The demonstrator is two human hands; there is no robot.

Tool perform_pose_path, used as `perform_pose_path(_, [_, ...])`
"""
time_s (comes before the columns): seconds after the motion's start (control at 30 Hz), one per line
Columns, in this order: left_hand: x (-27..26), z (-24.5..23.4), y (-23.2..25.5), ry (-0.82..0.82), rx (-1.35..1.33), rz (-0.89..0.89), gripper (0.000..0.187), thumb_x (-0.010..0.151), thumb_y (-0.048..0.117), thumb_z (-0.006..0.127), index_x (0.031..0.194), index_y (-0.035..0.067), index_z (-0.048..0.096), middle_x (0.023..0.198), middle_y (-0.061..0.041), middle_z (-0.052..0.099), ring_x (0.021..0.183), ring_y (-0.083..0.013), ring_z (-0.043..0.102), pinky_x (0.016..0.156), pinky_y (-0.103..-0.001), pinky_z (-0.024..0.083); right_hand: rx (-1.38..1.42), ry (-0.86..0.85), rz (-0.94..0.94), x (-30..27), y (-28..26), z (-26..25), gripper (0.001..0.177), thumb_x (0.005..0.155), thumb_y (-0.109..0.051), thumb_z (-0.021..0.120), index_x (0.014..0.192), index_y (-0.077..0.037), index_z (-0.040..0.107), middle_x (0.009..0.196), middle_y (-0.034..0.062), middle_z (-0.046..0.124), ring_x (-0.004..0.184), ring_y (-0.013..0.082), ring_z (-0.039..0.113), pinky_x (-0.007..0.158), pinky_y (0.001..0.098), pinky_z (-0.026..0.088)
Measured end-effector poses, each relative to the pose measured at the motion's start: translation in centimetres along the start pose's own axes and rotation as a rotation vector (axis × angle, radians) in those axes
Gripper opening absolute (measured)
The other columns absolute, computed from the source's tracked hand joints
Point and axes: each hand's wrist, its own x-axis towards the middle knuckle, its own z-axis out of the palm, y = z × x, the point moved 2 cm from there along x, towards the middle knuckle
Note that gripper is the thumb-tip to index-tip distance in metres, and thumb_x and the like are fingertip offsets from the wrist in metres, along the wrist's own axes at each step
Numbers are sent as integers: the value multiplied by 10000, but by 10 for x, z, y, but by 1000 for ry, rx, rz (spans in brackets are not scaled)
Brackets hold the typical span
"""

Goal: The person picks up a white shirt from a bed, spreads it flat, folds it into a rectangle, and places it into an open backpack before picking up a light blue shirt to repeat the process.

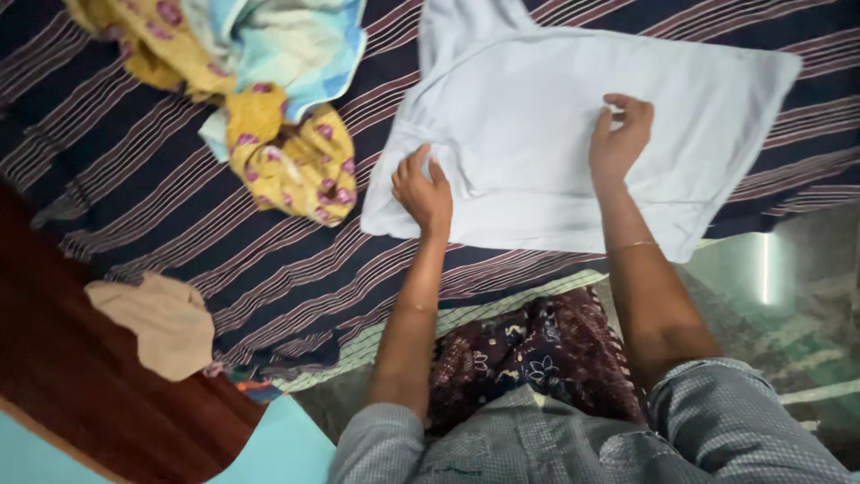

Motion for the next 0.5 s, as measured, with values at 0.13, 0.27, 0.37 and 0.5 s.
perform_pose_path(0.13, [47, 39, 49, 91, 14, 188, 254, 946, 246, 696, 1191, 180, 719, 1166, -77, 697, 1122, -329, 615, 958, -487, 465, -6, -18, 39, 50, 51, -41, 251, 952, 56, 677, 1185, -31, 708, 1205, 149, 597, 1002, 257, 659, 843, 333, 581])
perform_pose_path(0.27, [101, 64, 70, 141, 120, 191, 440, 865, 332, 768, 1217, 77, 696, 1173, -154, 670, 1091, -383, 600, 892, -517, 472, -45, -108, 13, 91, 104, -73, 509, 959, 77, 616, 1455, -28, 570, 1554, 242, 383, 1241, 318, 644, 936, 320, 592])
perform_pose_path(0.37, [143, 84, 57, 95, 138, 111, 587, 775, 420, 832, 1183, 25, 687, 1124, -199, 680, 1041, -401, 629, 874, -504, 494, -67, -252, 68, 106, 145, -82, 585, 1019, 38, 632, 1576, -47, 478, 1690, 258, 249, 1323, 345, 606, 1013, 353, 558])
perform_pose_path(0.5, [198, 86, 8, -40, 117, -172, 544, 789, 461, 832, 1107, 34, 721, 1108, -205, 721, 1049, -370, 697, 884, -450, 546, -183, -302, -50, 110, 176, -81, 562, 1013, -10, 754, 1519, -35, 512, 1662, 231, 287, 1438, 432, 473, 1166, 431, 483])
